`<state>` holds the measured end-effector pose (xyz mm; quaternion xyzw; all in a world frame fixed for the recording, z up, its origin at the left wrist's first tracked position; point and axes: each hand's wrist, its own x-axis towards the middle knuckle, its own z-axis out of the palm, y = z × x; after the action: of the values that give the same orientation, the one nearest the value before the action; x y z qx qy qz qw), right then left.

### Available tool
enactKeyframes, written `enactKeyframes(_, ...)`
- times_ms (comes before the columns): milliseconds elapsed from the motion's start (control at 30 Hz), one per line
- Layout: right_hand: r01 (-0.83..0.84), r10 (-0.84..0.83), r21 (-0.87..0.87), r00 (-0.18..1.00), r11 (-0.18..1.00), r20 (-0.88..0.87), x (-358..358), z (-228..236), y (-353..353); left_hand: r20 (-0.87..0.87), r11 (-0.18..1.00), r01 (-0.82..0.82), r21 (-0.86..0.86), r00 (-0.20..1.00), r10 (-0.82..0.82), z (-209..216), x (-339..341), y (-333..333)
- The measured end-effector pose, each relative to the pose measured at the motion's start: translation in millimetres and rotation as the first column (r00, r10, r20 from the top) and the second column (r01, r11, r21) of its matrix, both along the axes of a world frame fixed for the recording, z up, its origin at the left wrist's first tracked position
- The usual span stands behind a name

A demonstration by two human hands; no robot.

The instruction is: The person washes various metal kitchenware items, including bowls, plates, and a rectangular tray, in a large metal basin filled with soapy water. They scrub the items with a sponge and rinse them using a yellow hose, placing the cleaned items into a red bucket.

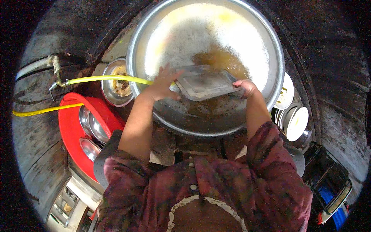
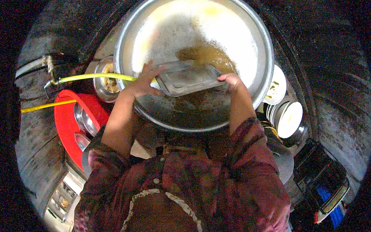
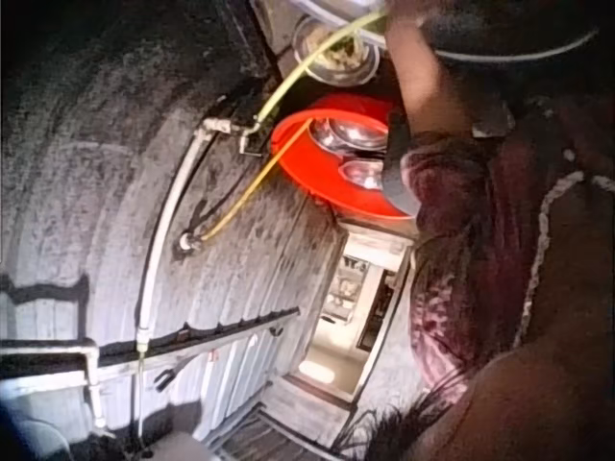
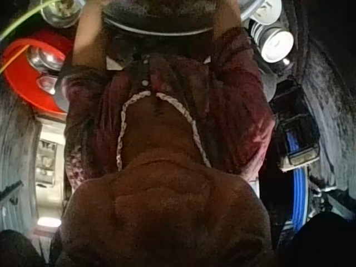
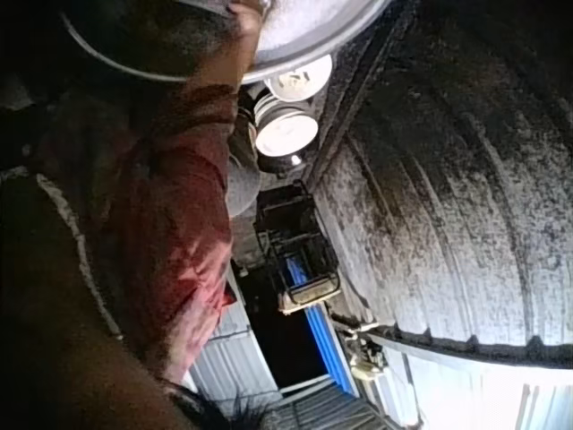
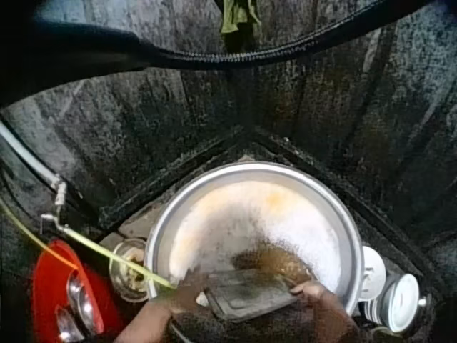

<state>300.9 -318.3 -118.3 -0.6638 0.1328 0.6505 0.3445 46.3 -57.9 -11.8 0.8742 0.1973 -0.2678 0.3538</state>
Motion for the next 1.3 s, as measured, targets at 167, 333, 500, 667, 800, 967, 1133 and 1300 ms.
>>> enactKeyframes(167, 0.642, -0.626, 0.209, 0.766, 0.737, -0.147, 6.1, 15.6, 19.7, 0.136, 0.997, -0.017, -0.077, 0.990, 0.028, -12.7, 17.2, -20.8)
enactKeyframes(333, -0.373, 0.227, -0.167, 0.125, 0.913, 0.966, -34.4, -83.8, -0.1, -0.066, 0.339, -0.666, -0.665, 0.504, 0.861, 7.6, 14.7, -10.3)
enactKeyframes(500, -0.438, -0.073, 0.417, 0.615, 0.797, 0.785, -86.0, -88.6, 6.8, -0.358, -0.195, -0.539, -0.820, 0.216, 0.908, -15.9, -6.8, 7.1)
enactKeyframes(667, -0.160, -0.089, 0.472, 0.882, 0.867, 0.462, -102.0, 90.5, 108.5, -0.324, -0.190, -0.437, -0.879, 0.256, 0.911, -19.1, -11.2, 8.1)
enactKeyframes(800, -0.627, -0.425, 0.603, 0.432, 0.493, 0.796, -137.3, 145.1, 143.2, -0.298, -0.146, -0.435, -0.888, 0.305, 0.904, -0.3, 4.8, -0.3)
enactKeyframes(967, -0.726, -0.226, 0.077, -0.110, 0.684, 0.968, -129.3, 129.1, 180.3, -0.299, -0.130, -0.444, -0.887, 0.335, 0.894, 17.5, 14.6, -11.5)
enactKeyframes(1133, -0.320, 0.077, -0.091, -0.055, 0.943, 0.996, -32.9, -17.7, 138.9, -0.261, -0.084, -0.370, -0.925, 0.459, 0.849, 15.5, 22.2, -11.4)
enactKeyframes(1300, -0.284, 0.041, -0.015, 0.083, 0.959, 0.996, -59.3, 14.6, 106.9, -0.279, -0.171, -0.337, -0.926, 0.303, 0.911, 0.9, 13.7, -5.6)
